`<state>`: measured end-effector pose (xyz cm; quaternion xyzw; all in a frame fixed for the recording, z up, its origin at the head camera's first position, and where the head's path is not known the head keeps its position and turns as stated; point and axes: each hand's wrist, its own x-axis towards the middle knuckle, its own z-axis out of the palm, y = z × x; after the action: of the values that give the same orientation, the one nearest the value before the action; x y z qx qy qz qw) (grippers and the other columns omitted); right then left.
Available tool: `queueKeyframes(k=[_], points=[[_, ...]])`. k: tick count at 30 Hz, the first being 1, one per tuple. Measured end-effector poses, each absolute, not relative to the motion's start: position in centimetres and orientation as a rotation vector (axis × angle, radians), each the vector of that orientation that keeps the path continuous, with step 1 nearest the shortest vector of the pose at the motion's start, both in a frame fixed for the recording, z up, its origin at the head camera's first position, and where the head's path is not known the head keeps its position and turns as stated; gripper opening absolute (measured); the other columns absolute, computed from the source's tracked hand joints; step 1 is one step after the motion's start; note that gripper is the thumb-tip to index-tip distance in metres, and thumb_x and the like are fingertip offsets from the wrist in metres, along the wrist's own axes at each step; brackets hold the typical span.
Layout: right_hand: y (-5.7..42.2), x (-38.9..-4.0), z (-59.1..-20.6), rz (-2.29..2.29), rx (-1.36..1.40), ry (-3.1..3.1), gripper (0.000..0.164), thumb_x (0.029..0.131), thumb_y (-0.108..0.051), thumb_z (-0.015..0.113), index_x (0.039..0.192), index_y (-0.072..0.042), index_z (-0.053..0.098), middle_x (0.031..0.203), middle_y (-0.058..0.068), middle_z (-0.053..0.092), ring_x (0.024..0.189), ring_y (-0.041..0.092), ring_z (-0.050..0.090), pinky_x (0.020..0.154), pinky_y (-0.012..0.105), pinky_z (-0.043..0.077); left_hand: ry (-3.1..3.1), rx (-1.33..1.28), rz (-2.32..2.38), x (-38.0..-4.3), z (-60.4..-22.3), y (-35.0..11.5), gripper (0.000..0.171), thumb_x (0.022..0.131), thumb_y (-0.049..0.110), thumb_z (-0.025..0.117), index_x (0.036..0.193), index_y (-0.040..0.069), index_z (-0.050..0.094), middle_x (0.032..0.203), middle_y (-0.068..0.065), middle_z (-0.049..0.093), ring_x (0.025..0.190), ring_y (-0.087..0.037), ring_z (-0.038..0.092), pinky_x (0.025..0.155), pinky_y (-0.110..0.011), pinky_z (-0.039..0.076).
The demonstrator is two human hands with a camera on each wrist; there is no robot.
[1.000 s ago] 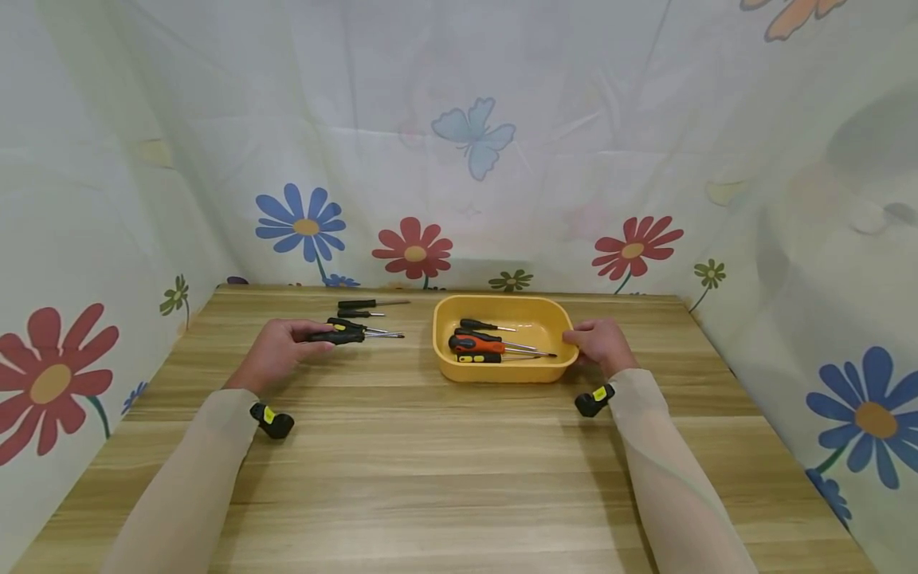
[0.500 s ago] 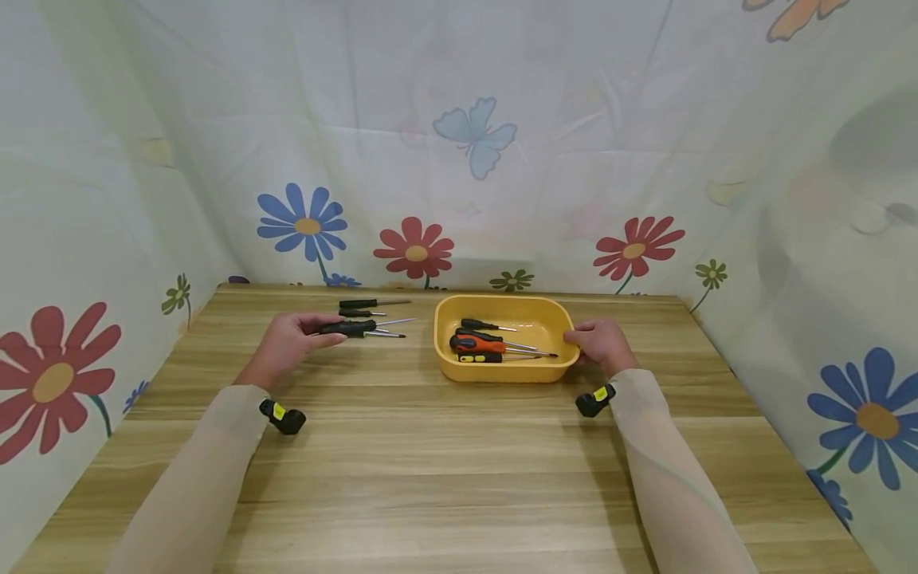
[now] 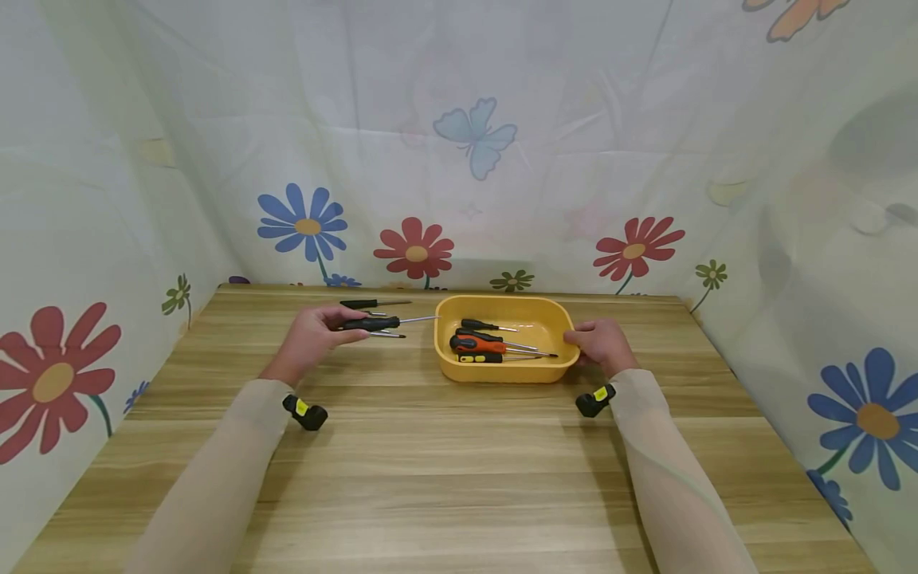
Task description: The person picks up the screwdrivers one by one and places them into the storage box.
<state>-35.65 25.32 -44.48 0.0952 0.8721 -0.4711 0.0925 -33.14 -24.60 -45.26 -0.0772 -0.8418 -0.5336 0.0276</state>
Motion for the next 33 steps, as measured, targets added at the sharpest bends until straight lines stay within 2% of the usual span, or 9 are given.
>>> queueKeyframes(k=[9, 19, 23, 30, 33], points=[[25.4, -35.6, -44.5, -1.404, 0.293, 2.576, 0.038, 0.098, -0.023, 0.069, 0.128, 0.0, 0.069, 0.101, 0.013, 0.074, 0.072, 0.017, 0.066, 0.067, 0.026, 0.06, -2.545, -0.257, -1.741, -33.6, -45.0, -22.3, 0.048, 0.079, 0.037, 0.088, 0.121, 0.016, 0.077, 0.121, -0.01, 0.072, 0.103, -0.027, 0.067, 0.082, -0.021, 0.057], [25.4, -35.6, -44.5, -1.403, 0.3, 2.568, 0.04, 0.098, -0.025, 0.069, 0.129, 0.0, 0.068, 0.104, 0.014, 0.074, 0.074, 0.017, 0.067, 0.071, 0.028, 0.061, -2.489, -0.266, -1.827, -34.1, -44.3, -19.2, 0.038, 0.08, 0.029, 0.089, 0.114, 0.016, 0.079, 0.119, -0.009, 0.074, 0.1, -0.02, 0.073, 0.083, -0.024, 0.06], [25.4, -35.6, -44.5, -1.392, 0.299, 2.571, 0.039, 0.098, -0.025, 0.069, 0.129, -0.001, 0.068, 0.103, 0.013, 0.074, 0.074, 0.017, 0.067, 0.072, 0.028, 0.061, -2.464, -0.293, -1.864, -34.4, -44.4, -18.1, 0.04, 0.08, 0.033, 0.089, 0.115, 0.016, 0.078, 0.118, -0.008, 0.075, 0.098, -0.018, 0.074, 0.084, -0.027, 0.061], [25.3, -35.6, -44.5, -1.386, 0.31, 2.575, 0.039, 0.098, -0.024, 0.068, 0.13, -0.001, 0.068, 0.11, 0.016, 0.074, 0.078, 0.018, 0.068, 0.07, 0.026, 0.061, -2.442, -0.34, -1.854, -35.3, -44.8, -16.4, 0.043, 0.079, 0.037, 0.089, 0.116, 0.016, 0.078, 0.116, -0.006, 0.076, 0.097, -0.016, 0.072, 0.086, -0.04, 0.061], [25.3, -35.6, -44.5, -1.388, 0.307, 2.576, 0.04, 0.098, -0.024, 0.068, 0.131, -0.001, 0.068, 0.111, 0.016, 0.074, 0.077, 0.017, 0.068, 0.07, 0.025, 0.061, -2.464, -0.343, -1.836, -35.7, -44.9, -15.5, 0.043, 0.079, 0.038, 0.089, 0.116, 0.019, 0.078, 0.117, -0.004, 0.076, 0.099, -0.017, 0.07, 0.085, -0.039, 0.06]])
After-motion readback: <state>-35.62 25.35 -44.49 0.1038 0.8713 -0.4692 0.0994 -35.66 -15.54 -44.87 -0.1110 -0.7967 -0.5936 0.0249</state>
